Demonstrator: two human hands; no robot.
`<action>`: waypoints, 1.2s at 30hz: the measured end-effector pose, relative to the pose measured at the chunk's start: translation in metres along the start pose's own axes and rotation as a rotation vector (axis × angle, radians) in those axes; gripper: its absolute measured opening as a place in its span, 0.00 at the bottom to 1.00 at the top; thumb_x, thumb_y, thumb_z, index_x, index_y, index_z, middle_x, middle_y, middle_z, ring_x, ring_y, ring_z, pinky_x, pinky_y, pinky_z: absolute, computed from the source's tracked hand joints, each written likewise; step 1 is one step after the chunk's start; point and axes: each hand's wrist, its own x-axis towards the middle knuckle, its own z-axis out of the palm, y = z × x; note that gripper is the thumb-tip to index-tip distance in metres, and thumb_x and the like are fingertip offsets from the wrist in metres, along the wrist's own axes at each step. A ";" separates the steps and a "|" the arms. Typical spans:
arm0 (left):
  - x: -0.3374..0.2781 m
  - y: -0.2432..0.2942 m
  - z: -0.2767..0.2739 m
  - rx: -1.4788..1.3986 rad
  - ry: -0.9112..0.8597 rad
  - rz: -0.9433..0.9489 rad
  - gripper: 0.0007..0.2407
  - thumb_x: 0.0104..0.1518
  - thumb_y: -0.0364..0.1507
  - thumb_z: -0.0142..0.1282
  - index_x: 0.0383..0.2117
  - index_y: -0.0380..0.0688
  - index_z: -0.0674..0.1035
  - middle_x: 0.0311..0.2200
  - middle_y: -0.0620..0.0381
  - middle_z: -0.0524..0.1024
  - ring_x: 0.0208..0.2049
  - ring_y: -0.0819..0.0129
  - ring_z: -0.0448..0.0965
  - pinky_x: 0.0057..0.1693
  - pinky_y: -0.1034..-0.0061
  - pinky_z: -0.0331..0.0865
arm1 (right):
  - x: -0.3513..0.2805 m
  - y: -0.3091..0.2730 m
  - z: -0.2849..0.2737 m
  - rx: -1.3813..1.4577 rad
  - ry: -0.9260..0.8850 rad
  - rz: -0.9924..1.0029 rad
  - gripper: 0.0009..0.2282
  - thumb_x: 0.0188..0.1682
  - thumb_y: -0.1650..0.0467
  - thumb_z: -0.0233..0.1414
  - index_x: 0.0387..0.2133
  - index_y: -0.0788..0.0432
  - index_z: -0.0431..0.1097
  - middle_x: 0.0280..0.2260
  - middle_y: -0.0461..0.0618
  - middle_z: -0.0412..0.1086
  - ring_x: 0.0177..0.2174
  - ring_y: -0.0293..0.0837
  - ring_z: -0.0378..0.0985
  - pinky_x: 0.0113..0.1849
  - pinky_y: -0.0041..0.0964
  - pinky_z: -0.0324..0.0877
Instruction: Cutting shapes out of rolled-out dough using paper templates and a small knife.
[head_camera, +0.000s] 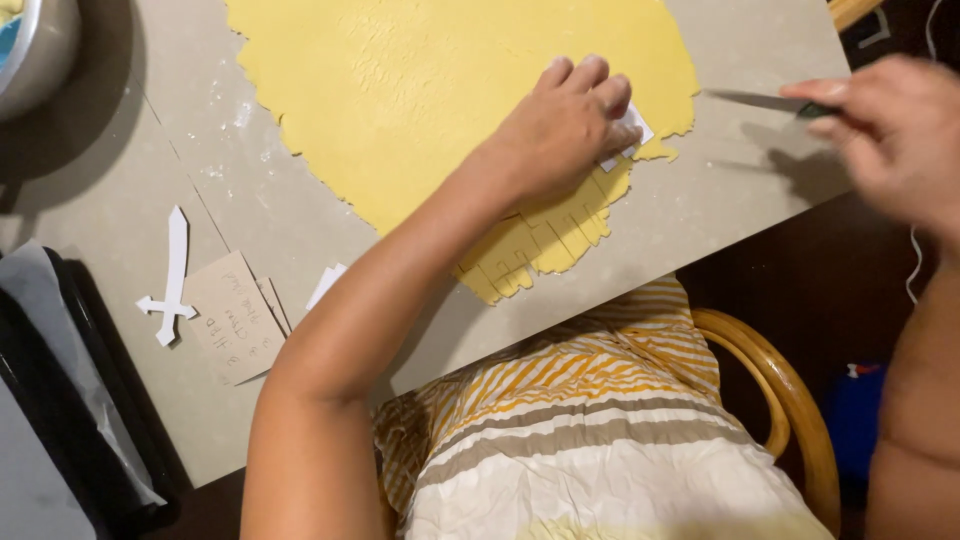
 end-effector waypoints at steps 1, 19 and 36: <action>-0.003 0.006 0.009 0.004 0.001 0.007 0.11 0.66 0.31 0.53 0.51 0.60 0.84 0.51 0.56 0.72 0.56 0.60 0.67 0.63 0.65 0.60 | 0.000 -0.029 -0.007 -0.002 0.005 0.006 0.07 0.64 0.69 0.57 0.53 0.45 0.77 0.37 0.44 0.74 0.33 0.43 0.71 0.42 0.38 0.65; -0.015 0.062 0.017 0.039 0.036 -0.242 0.32 0.61 0.51 0.46 0.63 0.36 0.66 0.64 0.43 0.63 0.64 0.48 0.60 0.68 0.49 0.50 | 0.012 -0.125 0.021 0.099 0.142 0.157 0.14 0.57 0.68 0.57 0.55 0.57 0.74 0.33 0.57 0.72 0.31 0.61 0.77 0.35 0.51 0.73; -0.012 0.064 0.021 0.076 0.017 -0.273 0.33 0.60 0.52 0.45 0.63 0.36 0.65 0.64 0.43 0.61 0.64 0.49 0.60 0.68 0.50 0.51 | -0.024 -0.121 0.002 -0.032 0.070 0.109 0.14 0.56 0.68 0.55 0.53 0.60 0.74 0.32 0.57 0.72 0.29 0.57 0.77 0.33 0.49 0.73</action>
